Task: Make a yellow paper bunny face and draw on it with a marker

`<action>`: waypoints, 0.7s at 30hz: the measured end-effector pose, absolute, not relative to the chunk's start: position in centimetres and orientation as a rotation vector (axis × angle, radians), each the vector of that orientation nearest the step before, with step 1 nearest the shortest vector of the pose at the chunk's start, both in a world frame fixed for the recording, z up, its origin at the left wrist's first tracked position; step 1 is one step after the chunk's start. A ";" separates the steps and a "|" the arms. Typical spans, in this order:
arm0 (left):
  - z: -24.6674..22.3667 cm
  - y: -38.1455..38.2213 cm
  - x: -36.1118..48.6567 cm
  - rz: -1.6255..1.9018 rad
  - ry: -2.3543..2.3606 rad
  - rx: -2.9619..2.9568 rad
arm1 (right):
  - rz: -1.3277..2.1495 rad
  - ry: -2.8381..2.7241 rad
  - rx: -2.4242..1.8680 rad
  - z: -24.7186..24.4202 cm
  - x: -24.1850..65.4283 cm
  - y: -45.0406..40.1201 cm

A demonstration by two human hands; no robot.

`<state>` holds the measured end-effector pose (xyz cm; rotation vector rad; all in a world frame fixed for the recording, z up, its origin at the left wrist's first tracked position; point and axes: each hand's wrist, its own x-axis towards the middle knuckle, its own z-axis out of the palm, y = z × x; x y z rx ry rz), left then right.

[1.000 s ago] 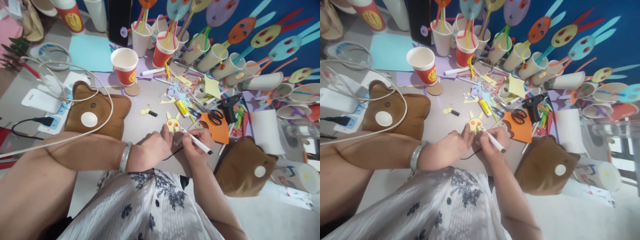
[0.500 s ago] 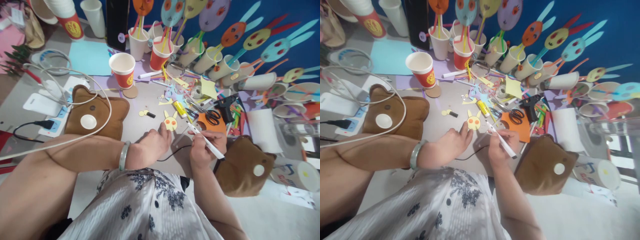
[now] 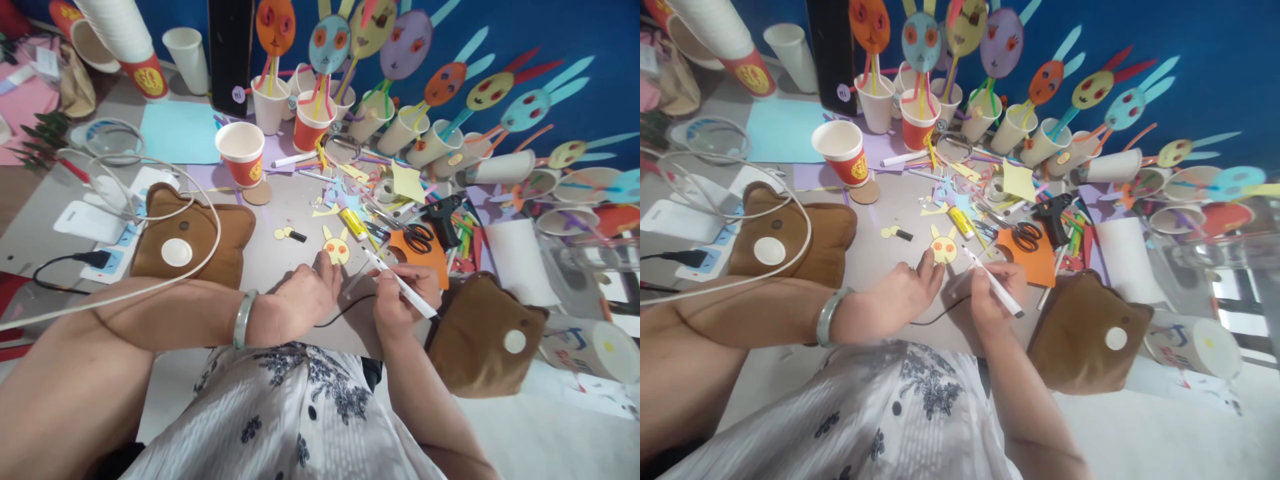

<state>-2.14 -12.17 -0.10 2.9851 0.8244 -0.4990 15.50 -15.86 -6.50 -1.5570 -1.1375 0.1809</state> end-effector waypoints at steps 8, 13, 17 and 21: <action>-0.2 -12.3 -2.2 -0.412 0.836 3.014 | 0.203 -1.172 -1.582 -6.6 15.6 -15.8; -0.9 -12.2 -2.1 -0.455 0.818 3.036 | 0.198 -1.227 -1.554 -6.8 15.7 -15.8; -0.2 -11.9 -2.2 -0.552 0.745 3.028 | 0.213 -1.279 -1.500 -6.8 15.6 -15.9; 0.4 -11.8 -2.2 -0.593 0.726 3.025 | 0.200 -1.303 -1.481 -6.7 15.7 -16.1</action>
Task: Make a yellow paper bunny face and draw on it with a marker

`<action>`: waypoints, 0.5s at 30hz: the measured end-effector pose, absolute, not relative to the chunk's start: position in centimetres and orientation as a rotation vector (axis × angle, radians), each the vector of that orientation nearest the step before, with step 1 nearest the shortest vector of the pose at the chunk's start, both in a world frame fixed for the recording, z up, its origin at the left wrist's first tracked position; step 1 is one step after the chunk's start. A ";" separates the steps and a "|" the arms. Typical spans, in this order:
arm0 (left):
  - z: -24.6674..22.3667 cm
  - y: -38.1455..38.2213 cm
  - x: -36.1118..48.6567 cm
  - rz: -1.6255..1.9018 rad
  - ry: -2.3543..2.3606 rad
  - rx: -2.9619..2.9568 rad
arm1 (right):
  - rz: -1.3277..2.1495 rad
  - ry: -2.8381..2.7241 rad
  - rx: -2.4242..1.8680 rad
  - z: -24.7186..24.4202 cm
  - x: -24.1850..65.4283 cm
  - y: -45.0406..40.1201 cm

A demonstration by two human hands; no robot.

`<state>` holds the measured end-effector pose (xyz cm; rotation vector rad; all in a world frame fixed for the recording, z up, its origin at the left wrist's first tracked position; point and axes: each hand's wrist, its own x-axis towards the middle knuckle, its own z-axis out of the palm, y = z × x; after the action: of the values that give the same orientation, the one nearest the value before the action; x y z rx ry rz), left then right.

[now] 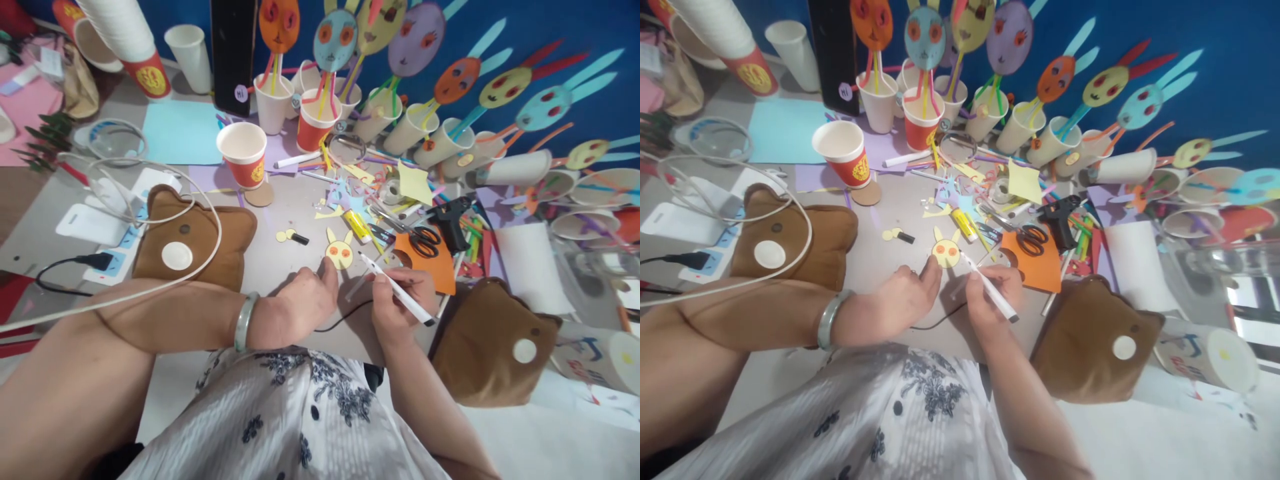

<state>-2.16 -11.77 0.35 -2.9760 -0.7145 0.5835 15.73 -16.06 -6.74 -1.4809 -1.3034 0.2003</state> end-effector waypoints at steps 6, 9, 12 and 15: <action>0.2 -11.9 -2.1 0.572 -0.713 -2.961 | 0.174 -1.311 -1.529 -6.9 16.0 -16.3; 0.4 -11.8 -2.0 0.609 -0.711 -2.974 | 0.189 -1.305 -1.523 -7.2 16.0 -16.4; 0.5 -11.7 -2.0 0.627 -0.724 -2.995 | 0.189 -1.305 -1.493 -7.3 16.1 -16.5; 0.5 -11.7 -1.9 0.637 -0.724 -2.995 | 0.196 -1.314 -1.494 -7.3 16.2 -16.6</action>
<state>-1.94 -11.73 0.51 -2.9955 -0.7242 0.6367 16.15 -16.56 -7.32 -1.4941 -1.3138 0.1956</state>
